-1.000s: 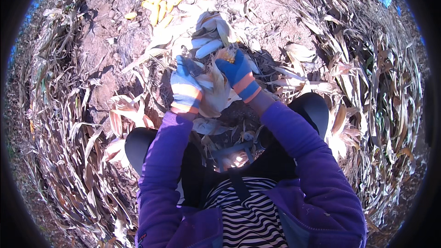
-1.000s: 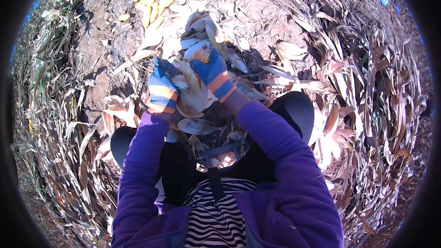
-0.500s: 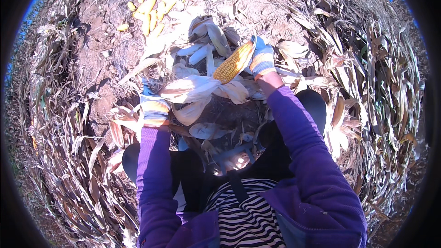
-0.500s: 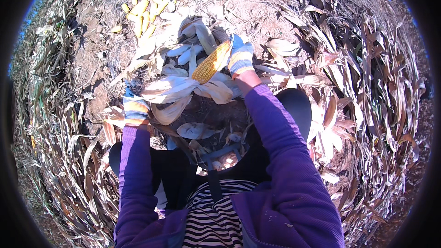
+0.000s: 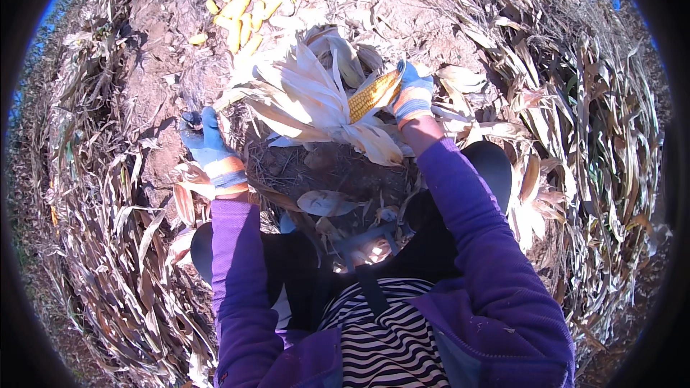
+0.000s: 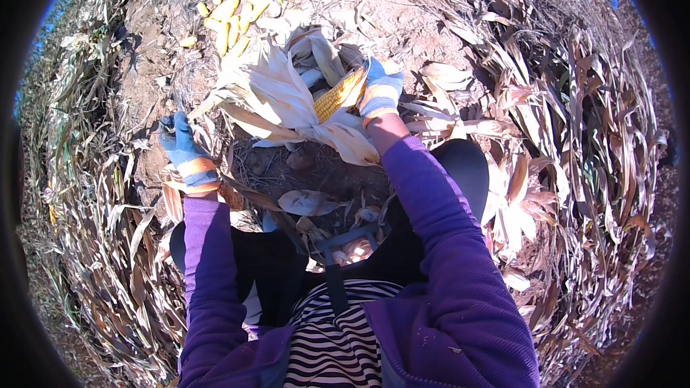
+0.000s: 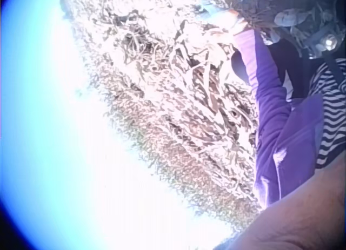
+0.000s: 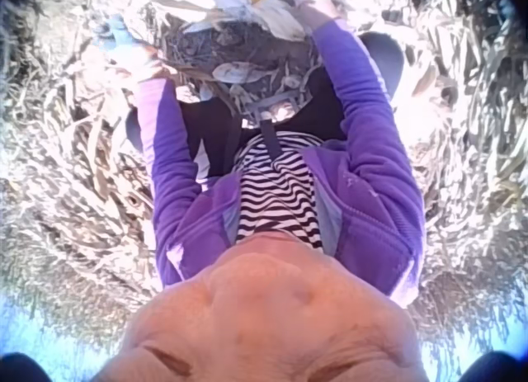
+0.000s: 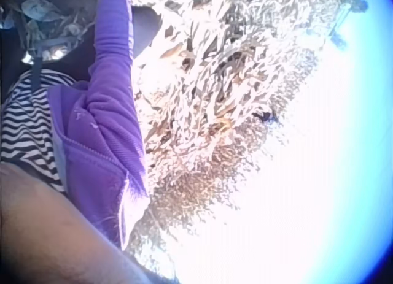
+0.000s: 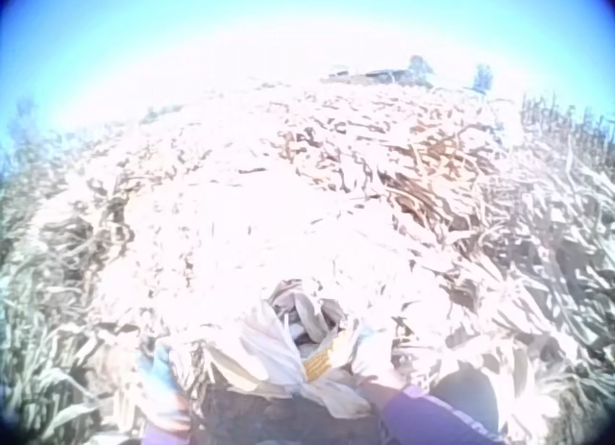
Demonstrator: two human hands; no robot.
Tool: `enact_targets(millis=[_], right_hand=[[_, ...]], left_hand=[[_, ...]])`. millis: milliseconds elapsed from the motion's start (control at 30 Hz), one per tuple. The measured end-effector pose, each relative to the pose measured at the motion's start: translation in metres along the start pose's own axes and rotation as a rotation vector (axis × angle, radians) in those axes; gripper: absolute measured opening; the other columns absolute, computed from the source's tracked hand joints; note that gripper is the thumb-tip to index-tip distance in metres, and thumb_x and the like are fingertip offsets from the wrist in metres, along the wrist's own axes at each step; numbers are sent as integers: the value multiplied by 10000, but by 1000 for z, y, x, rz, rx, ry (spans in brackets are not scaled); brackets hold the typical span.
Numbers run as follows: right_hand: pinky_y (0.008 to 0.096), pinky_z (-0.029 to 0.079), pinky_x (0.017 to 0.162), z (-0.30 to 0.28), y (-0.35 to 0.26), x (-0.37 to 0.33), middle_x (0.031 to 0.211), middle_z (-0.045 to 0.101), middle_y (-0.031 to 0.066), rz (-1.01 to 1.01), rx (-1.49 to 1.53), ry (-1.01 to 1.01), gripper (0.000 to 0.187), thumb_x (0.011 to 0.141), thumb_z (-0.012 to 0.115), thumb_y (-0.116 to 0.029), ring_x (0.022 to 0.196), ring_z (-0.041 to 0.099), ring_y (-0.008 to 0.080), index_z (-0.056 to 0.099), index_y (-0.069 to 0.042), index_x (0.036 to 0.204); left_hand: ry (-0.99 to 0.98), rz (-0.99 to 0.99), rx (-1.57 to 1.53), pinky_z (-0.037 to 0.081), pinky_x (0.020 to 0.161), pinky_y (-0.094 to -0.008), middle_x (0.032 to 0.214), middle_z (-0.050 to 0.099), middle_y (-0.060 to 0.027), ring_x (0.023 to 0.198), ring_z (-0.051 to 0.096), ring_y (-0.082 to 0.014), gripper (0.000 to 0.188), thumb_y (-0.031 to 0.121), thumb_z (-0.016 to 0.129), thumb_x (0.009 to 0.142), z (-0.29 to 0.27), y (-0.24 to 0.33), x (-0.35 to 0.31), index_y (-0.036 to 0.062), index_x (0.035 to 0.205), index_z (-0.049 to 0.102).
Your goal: The person sits on the ground in a cornfield and repeatedly shucks corn cobs by hand, removing husks and silk. Shucked cobs are placed on the ground nearby while husks accumulate around the person.
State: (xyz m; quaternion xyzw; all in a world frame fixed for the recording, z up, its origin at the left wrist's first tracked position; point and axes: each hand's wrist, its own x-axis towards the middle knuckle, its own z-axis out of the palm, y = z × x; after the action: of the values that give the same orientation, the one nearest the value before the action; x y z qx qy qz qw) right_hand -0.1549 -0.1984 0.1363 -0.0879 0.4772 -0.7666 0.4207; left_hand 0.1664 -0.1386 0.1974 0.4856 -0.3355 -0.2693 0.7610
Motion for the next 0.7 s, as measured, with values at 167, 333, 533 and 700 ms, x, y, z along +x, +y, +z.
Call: enact_targets(millis=[167,333,533,700], right_hand=[[347,474,523,-4,-3,3,711,589,34,-22,8,20,91,740,665,-62,584,558,177,603,-64,806],[339,474,547,-2,11,-9,720,578,24,37,28,-113,71,756,654,-52,602,549,164,595,-71,792],[297,444,583,-5,20,-24,702,546,4,67,66,-292,66,780,638,-97,631,527,140,573,-103,765],[306,456,585,-10,19,-18,704,541,13,92,41,-335,67,786,628,-93,622,531,150,562,-91,778]], left_hand=[[-254,464,459,339,998,-341,1234,471,-154,1130,459,-232,544,49,686,765,23,16,-41,-31,1235,425],[-936,852,649,417,924,-434,1215,497,-178,1075,506,-368,711,303,795,615,53,-7,-76,24,1181,467],[-968,697,869,317,983,-502,1219,477,-171,1173,400,-392,777,362,820,530,61,-49,-100,30,1152,494],[-1022,604,1119,346,900,-473,1123,505,-154,1088,432,-380,694,370,818,506,63,-43,-95,62,1066,547]])
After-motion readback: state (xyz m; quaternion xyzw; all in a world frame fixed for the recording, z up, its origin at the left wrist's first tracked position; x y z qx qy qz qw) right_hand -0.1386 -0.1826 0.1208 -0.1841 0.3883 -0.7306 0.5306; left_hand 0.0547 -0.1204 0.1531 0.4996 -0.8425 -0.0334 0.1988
